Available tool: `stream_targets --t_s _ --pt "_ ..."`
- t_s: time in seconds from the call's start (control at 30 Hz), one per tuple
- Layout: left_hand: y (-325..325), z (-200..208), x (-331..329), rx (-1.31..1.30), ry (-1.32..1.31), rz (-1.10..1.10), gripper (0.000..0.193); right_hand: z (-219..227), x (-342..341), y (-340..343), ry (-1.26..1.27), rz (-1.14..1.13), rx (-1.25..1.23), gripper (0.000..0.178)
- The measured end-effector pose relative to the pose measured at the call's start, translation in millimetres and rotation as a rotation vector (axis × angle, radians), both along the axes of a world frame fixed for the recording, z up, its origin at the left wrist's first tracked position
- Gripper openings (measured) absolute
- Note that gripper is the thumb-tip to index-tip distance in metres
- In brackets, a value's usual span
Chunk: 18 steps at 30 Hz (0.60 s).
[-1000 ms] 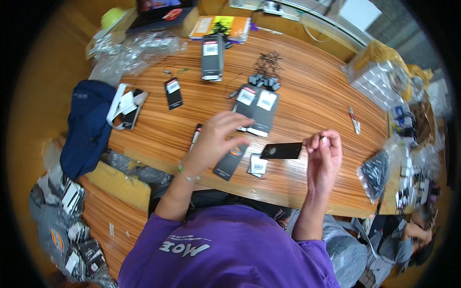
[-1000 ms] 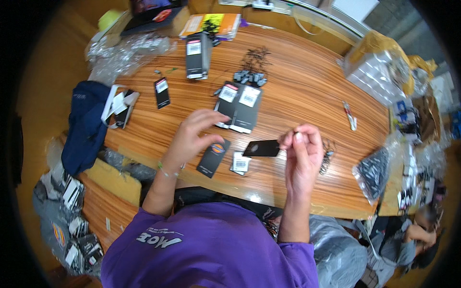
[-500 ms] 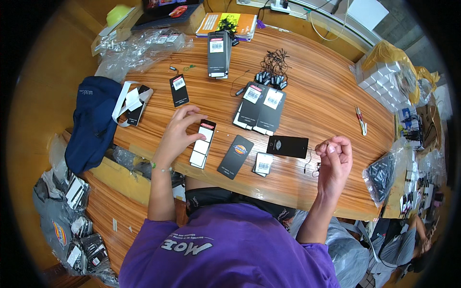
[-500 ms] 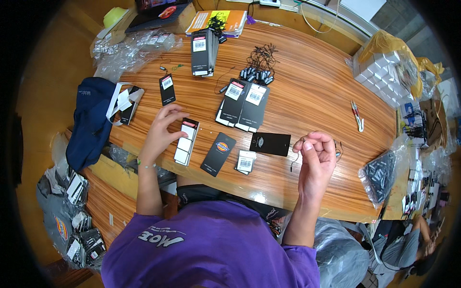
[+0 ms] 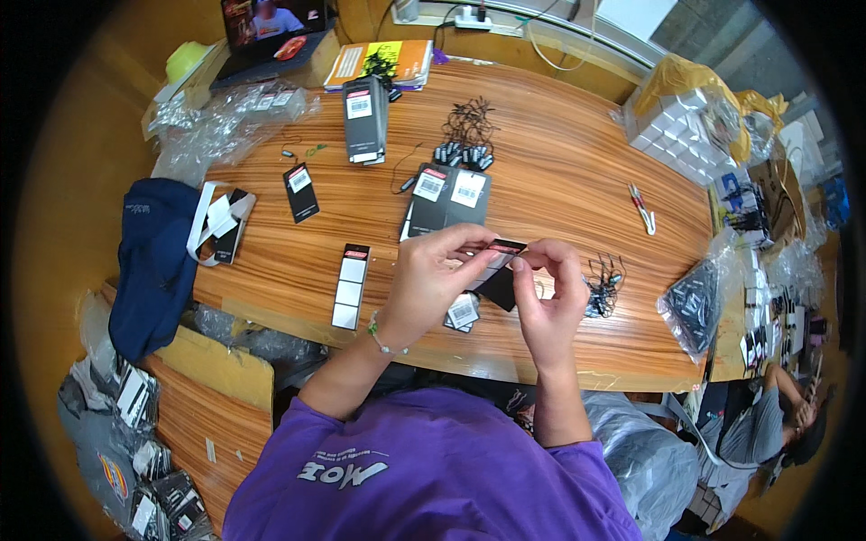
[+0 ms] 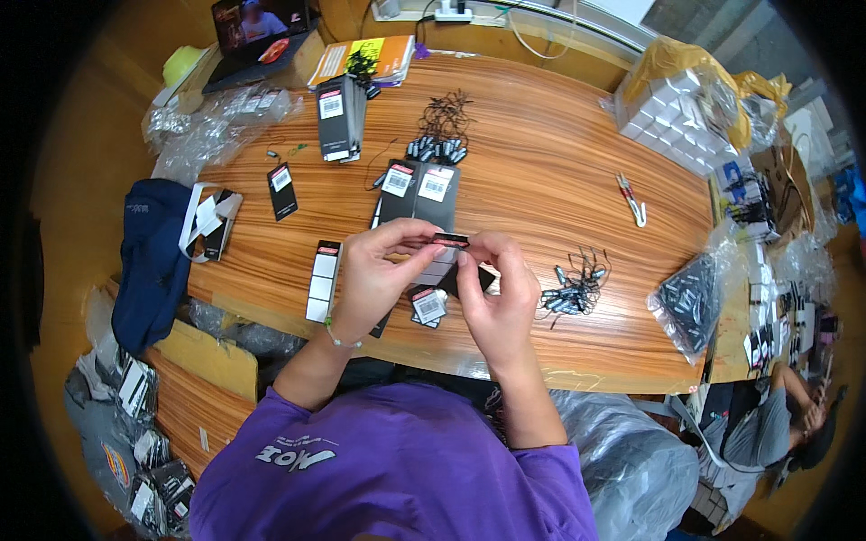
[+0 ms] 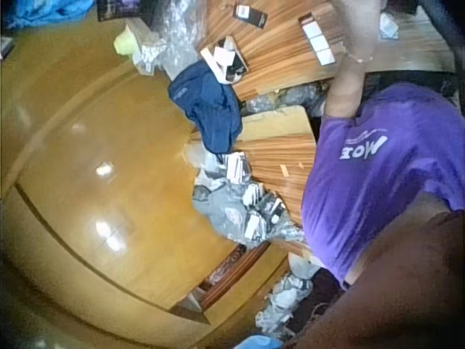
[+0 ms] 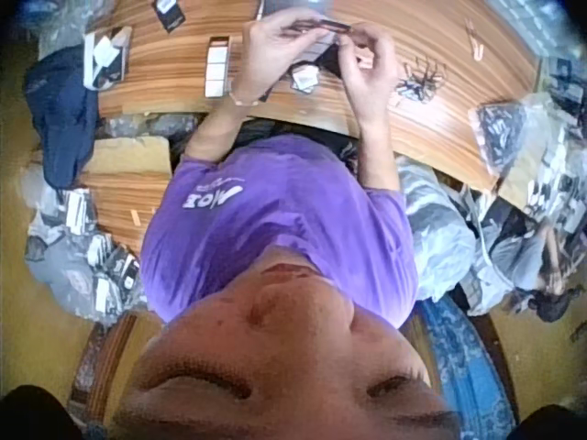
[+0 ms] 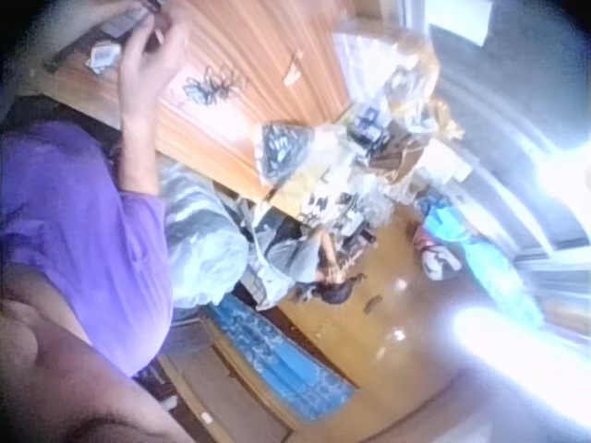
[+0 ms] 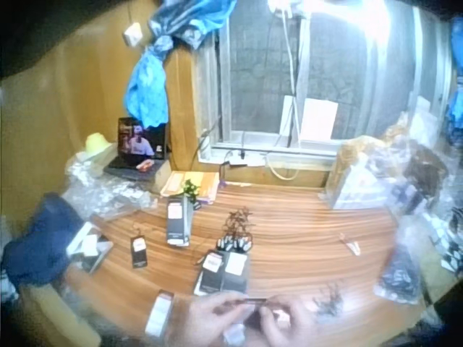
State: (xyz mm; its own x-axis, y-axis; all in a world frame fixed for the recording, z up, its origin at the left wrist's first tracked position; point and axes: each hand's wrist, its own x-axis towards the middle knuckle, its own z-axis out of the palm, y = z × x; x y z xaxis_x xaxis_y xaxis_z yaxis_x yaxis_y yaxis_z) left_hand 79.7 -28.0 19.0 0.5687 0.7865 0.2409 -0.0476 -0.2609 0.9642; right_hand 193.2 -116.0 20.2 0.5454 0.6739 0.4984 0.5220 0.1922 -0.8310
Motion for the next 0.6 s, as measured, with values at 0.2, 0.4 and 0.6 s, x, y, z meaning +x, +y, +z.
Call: stream_targets --t_s 0.2,0.4,0.6 --pt "-7.9 -5.9 13.2 -0.001 -0.108 -0.053 0.019 -5.4 7.3 -2.4 -0.083 -0.059 0.032 0.013" --pt "-8.0 3.5 14.1 -0.087 -0.071 -0.124 0.019 -7.4 6.6 -2.8 -0.055 -0.109 0.105 0.016" --pt "-6.9 -3.5 17.9 -0.120 -0.094 -0.192 0.018 -2.3 11.0 -4.8 -0.241 -0.135 0.077 0.021"
